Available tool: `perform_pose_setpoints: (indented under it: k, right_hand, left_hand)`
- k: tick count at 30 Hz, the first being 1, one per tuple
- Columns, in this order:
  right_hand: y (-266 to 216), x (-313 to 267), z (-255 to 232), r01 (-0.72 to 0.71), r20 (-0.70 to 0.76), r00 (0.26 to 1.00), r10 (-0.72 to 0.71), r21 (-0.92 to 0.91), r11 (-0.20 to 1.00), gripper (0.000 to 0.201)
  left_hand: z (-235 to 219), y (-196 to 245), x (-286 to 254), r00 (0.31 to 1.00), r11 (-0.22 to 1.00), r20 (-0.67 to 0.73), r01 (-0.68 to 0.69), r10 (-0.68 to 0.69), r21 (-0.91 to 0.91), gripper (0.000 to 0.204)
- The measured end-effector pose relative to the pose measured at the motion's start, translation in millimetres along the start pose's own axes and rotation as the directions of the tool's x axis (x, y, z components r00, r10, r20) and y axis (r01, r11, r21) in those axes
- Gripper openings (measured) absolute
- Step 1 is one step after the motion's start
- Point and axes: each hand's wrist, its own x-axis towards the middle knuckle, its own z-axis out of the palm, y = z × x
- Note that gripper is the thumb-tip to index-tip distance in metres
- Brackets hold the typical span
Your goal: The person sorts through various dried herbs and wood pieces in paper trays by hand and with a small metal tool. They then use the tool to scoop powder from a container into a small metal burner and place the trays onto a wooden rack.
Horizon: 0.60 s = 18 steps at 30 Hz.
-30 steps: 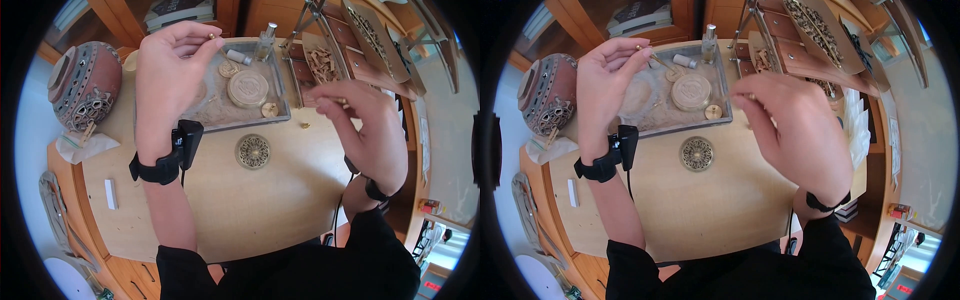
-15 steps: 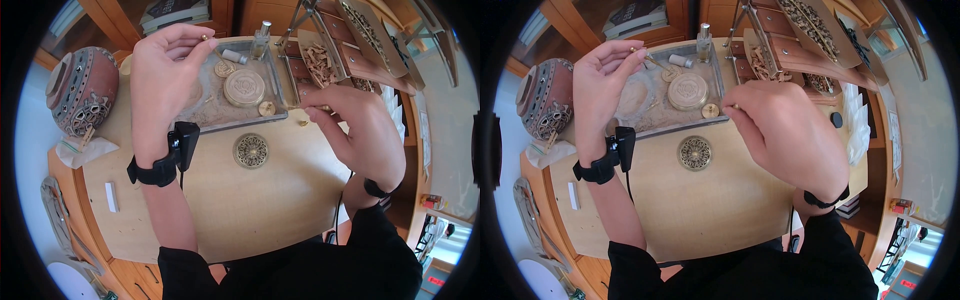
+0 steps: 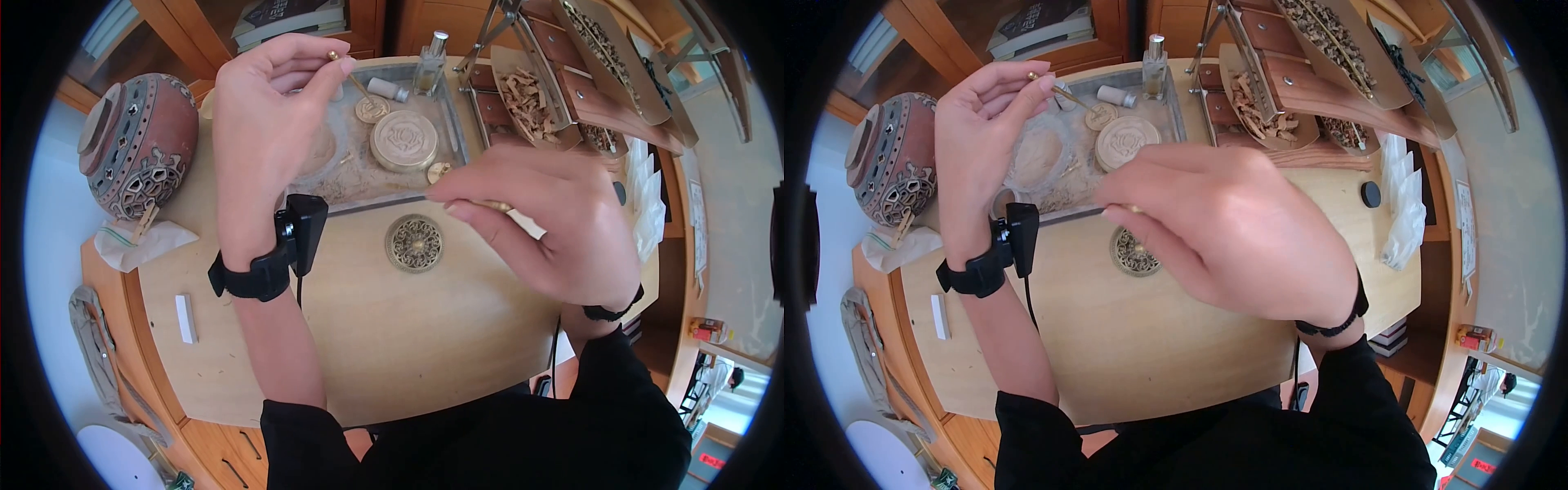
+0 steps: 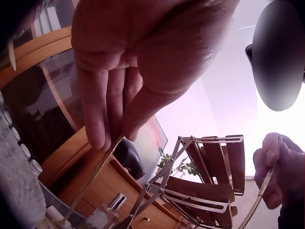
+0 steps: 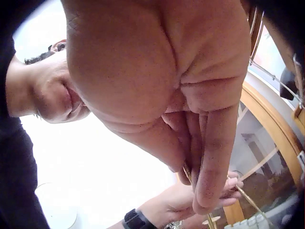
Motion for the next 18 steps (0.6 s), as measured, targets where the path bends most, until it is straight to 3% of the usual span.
perform_pose_setpoints:
  k: [6,12,18]
  right_hand:
    - [3,-2,8,-0.017,0.043,0.999,0.016,0.028,0.999,0.011]
    - [5,-3,2,-0.077,0.036,0.996,0.08,-0.075,0.994,0.011]
    - [-4,-6,1,-0.089,-0.074,0.994,0.078,-0.164,0.982,0.011]
  left_hand:
    - [-2,-1,-1,1.0,1.0,-0.002,-0.017,0.017,0.001,0.019]
    - [-2,-2,0,1.0,1.0,0.016,-0.008,0.007,0.028,0.022]
    - [-2,-1,0,1.0,1.0,0.013,-0.012,0.012,0.019,0.022]
